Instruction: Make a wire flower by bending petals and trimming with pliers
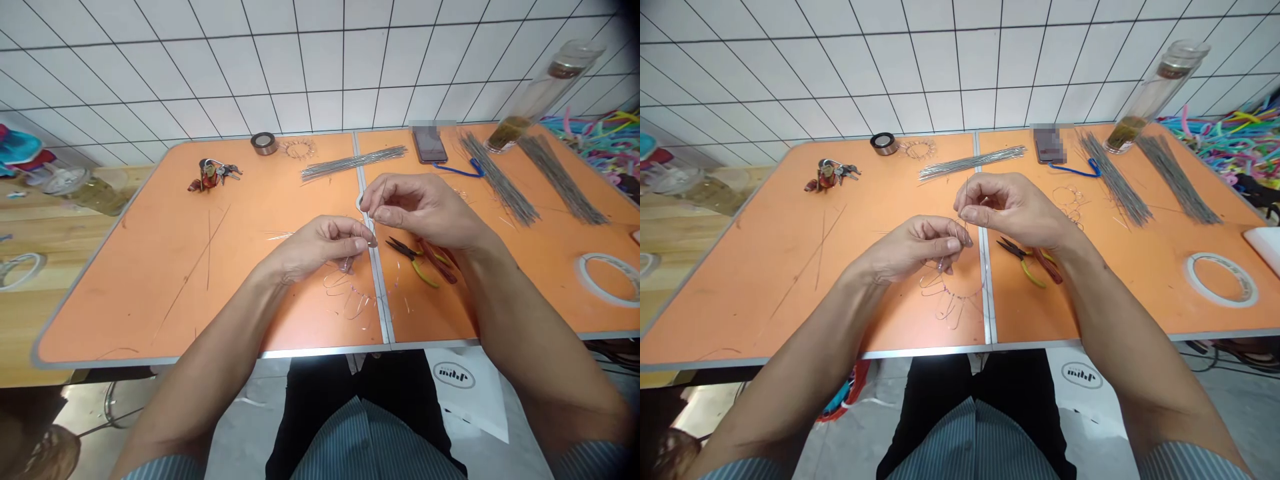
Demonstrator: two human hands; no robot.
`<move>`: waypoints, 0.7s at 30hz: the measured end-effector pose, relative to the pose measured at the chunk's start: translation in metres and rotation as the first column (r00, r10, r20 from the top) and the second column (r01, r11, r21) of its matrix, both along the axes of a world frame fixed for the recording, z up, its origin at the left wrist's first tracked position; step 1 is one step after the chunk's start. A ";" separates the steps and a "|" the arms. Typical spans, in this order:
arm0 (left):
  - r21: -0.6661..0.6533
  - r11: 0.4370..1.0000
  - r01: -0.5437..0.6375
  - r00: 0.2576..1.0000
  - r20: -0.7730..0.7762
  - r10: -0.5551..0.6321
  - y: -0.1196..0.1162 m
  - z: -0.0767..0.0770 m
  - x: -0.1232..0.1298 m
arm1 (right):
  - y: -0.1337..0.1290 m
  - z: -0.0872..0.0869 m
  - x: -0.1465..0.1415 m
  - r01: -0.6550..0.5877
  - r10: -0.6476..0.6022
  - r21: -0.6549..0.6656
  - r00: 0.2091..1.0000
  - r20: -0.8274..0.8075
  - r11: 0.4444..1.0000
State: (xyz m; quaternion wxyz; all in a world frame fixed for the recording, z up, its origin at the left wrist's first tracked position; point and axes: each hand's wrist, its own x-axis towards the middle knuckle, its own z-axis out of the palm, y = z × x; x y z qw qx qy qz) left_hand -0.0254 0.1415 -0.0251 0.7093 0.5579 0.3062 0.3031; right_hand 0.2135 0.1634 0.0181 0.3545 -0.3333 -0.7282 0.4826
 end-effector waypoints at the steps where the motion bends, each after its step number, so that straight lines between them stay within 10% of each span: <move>1: 0.004 1.000 -0.016 1.000 -0.005 0.016 0.001 -0.001 0.000 | 0.001 -0.001 -0.001 0.019 -0.019 -0.009 1.000 0.003 1.000; 21: 0.027 0.981 -0.194 0.979 -0.055 0.195 0.000 -0.002 0.000 | 0.009 -0.013 -0.007 0.089 -0.088 0.018 0.995 -0.041 0.996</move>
